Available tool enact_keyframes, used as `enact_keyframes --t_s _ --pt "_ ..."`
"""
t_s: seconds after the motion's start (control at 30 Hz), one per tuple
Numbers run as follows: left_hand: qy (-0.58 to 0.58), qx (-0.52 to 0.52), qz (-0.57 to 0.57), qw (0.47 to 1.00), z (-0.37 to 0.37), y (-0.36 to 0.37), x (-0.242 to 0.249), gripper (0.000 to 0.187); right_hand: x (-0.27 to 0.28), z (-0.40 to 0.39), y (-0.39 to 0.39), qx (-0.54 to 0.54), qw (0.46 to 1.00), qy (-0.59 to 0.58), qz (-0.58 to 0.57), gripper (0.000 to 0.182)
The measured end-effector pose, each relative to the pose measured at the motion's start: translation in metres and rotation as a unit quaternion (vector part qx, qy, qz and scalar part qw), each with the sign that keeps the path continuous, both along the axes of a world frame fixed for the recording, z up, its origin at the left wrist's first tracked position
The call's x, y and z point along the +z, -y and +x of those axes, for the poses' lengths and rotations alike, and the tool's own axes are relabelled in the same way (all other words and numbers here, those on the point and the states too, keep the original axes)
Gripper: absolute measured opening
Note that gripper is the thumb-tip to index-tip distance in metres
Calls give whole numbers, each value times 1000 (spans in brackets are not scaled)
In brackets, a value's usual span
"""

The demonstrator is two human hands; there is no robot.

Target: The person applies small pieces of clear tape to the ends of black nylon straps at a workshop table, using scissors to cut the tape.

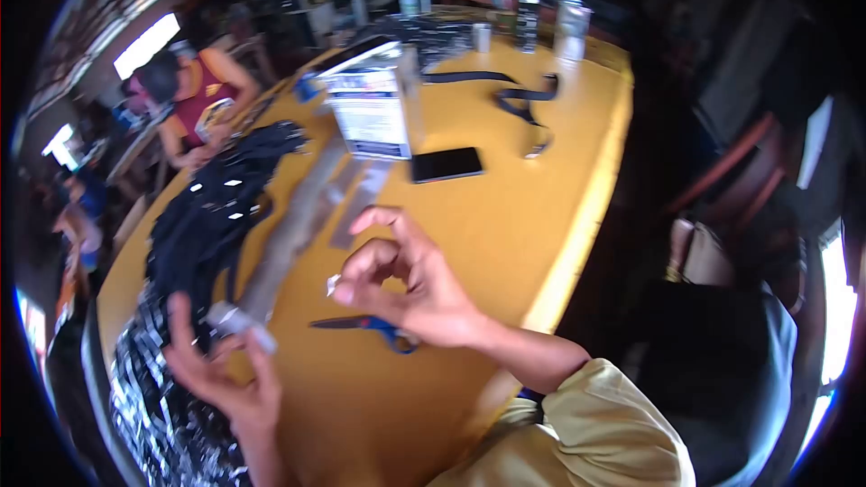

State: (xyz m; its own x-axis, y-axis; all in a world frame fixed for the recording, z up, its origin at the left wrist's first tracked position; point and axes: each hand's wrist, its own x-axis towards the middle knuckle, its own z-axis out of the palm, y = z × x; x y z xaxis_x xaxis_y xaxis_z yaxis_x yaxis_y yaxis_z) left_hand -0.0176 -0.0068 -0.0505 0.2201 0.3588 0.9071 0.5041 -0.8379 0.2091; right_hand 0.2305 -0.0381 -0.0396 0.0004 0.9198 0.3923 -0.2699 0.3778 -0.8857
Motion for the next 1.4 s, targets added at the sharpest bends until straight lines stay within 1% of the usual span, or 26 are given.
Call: enact_keyframes --t_s 0.07,0.1,0.13,0.17,0.2,0.23,0.27,0.3,0.33,0.37,0.43,0.47,0.5,0.57,0.63,0.7,0.83,0.9,0.93,1.0,1.03,1.1,1.2,1.3,1.33,1.4 --pt "39 5 3 999 3 3 10 92 -32 59 0 -94 994 61 0 53" --pt "55 20 2 998 3 5 13 89 -43 91 3 -143 987 64 -41 55" --pt "59 24 0 998 2 5 16 89 -57 125 6 -175 982 21 -73 53" --pt "62 30 0 998 1 4 17 88 -75 164 9 -223 967 42 -113 51" --pt "60 40 7 997 -2 1 17 87 -81 197 16 -263 952 37 -153 51" --pt "61 57 4 996 -3 1 18 87 -98 231 18 -295 939 -13 -175 50" --pt "64 73 0 995 -4 0 16 87 -105 261 21 -332 919 -30 -211 50" --pt "66 89 -2 994 -4 -1 15 86 -114 286 24 -347 915 -49 -202 50" --pt "72 84 -2 994 -3 -3 14 85 -118 308 25 -376 899 -40 -223 52" --pt "71 79 -1 994 0 -1 15 85 -126 330 26 -391 894 -30 -217 55" --pt "61 116 -6 991 6 0 17 84 -132 361 25 -432 873 22 -225 56" --pt "63 118 -5 991 6 -1 17 83 -134 371 26 -442 865 38 -235 57" --pt "63 115 -5 991 4 -3 18 83 -136 380 26 -445 864 37 -234 57" --pt "-23 96 15 995 -6 -6 22 110 -136 389 27 -439 858 50 -263 58" --pt "-27 92 9 995 -10 -7 19 109 -138 395 26 -437 860 43 -259 59" --pt "4 47 -23 999 -13 -7 16 109 -140 399 25 -438 850 62 -285 57" --pt "-10 55 -16 998 -12 -5 17 109 -141 403 21 -442 841 72 -305 59" --pt "6 36 -31 999 -13 -4 15 109 -140 404 19 -437 844 71 -302 63" --pt "6 36 -31 999 -12 -4 18 109 -141 404 18 -437 845 71 -301 63" --pt "-47 94 9 994 -7 -3 25 110 -141 405 16 -438 840 56 -315 63" --pt "-46 95 10 994 -8 -2 25 110 -141 405 14 -437 841 56 -315 63" --pt "-20 94 -15 995 -8 0 22 110 -142 405 11 -451 830 17 -326 66" --pt "-15 76 -19 997 -9 0 23 111 -142 398 7 -476 817 -16 -324 68" --pt "-15 79 -5 997 -9 1 25 111 -151 401 12 -480 810 1 -337 68" --pt "-12 81 -5 997 -15 0 24 111 -154 398 13 -492 803 11 -335 64" --pt "26 45 -31 998 -29 -3 20 111 -156 392 16 -499 797 16 -339 63"
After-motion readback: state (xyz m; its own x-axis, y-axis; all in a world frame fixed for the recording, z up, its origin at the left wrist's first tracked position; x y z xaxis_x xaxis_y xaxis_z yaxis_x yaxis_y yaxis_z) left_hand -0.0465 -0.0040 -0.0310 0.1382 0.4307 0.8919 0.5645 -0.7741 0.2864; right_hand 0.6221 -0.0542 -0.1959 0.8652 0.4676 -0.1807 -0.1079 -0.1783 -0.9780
